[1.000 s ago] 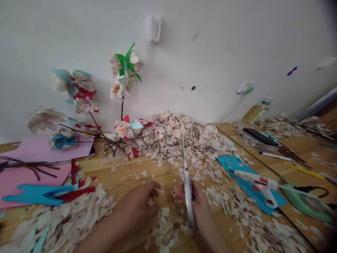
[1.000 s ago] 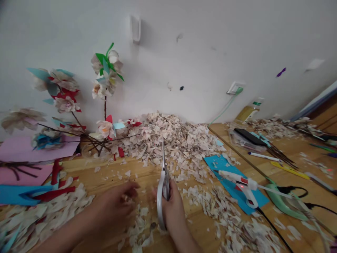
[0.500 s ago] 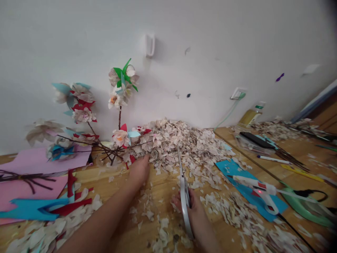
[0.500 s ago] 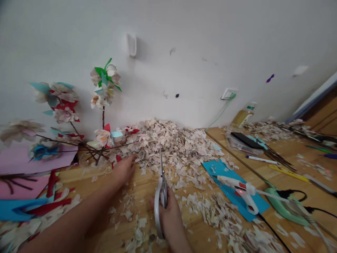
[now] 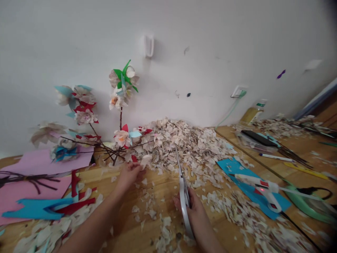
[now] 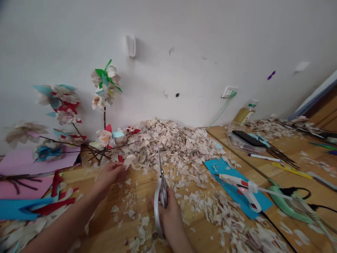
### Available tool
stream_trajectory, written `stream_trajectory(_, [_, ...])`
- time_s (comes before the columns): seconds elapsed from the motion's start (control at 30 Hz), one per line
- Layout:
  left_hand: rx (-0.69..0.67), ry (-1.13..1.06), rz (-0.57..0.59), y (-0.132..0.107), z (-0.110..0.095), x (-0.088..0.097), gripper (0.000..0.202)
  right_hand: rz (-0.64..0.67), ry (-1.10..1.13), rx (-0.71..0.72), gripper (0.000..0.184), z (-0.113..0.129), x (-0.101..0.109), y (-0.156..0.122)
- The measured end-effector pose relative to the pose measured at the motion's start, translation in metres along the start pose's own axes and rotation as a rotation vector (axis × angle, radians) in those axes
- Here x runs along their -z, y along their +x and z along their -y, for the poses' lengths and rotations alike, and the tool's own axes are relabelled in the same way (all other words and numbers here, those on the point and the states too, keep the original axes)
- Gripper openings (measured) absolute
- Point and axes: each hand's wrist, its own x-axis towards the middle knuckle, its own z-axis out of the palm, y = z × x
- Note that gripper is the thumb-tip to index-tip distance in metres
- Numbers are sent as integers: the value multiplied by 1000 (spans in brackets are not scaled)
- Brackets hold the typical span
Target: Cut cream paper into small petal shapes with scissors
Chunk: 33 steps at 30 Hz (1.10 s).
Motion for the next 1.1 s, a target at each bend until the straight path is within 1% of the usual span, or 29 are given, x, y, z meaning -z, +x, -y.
stream_trajectory(0.07, [16, -101, -21, -10, 2, 4, 23, -8, -18, 4, 33, -1, 0, 0])
stream_trajectory(0.17, [29, -240, -83, -19, 4, 9, 7, -7, -25, 9, 33, -2, 1, -1])
stream_trajectory(0.27, [62, -359, -118, -24, 4, 12, 6, 14, -9, 23, 31, -3, 0, -1])
stream_trajectory(0.37, [115, -465, -113, -37, 5, 14, 7, 28, 8, 33, 30, -1, -1, -2])
stream_trajectory(0.43, [169, -516, -86, -52, 9, 11, 6, 31, 16, 31, 31, 2, -3, -4])
stream_trajectory(0.5, [243, -552, -31, -71, 13, 6, 3, 41, 25, 30, 32, 6, -7, -8])
stream_trajectory(0.53, [295, -578, 24, -81, 16, 2, 4, 49, 30, 31, 33, 9, -9, -11])
stream_trajectory(0.57, [346, -675, 91, -89, 18, -3, 3, 60, 34, 32, 33, 11, -12, -14])
stream_trajectory(0.6, [408, -722, 130, -96, 19, -7, 1, 69, 42, 34, 34, 14, -14, -18])
stream_trajectory(0.63, [461, -745, 157, -101, 20, -12, 3, 74, 53, 35, 36, 15, -17, -21])
stream_trajectory(0.7, [511, -741, 155, -105, 22, -20, 7, 80, 81, 30, 37, 17, -22, -26])
stream_trajectory(0.8, [452, -687, 139, -101, 30, -29, 4, 53, 118, 15, 37, 16, -27, -29])
stream_trajectory(0.93, [379, -630, 167, -94, 48, -35, 23, -13, 133, 14, 35, 16, -30, -27])
stream_trajectory(1.0, [331, -619, 187, -93, 54, -36, 29, -28, 129, 10, 35, 17, -31, -26])
stream_trajectory(1.03, [268, -610, 178, -93, 55, -36, 32, -31, 128, 8, 35, 17, -31, -26])
stream_trajectory(1.1, [99, -567, 116, -93, 54, -34, 37, -30, 122, 7, 34, 17, -31, -27])
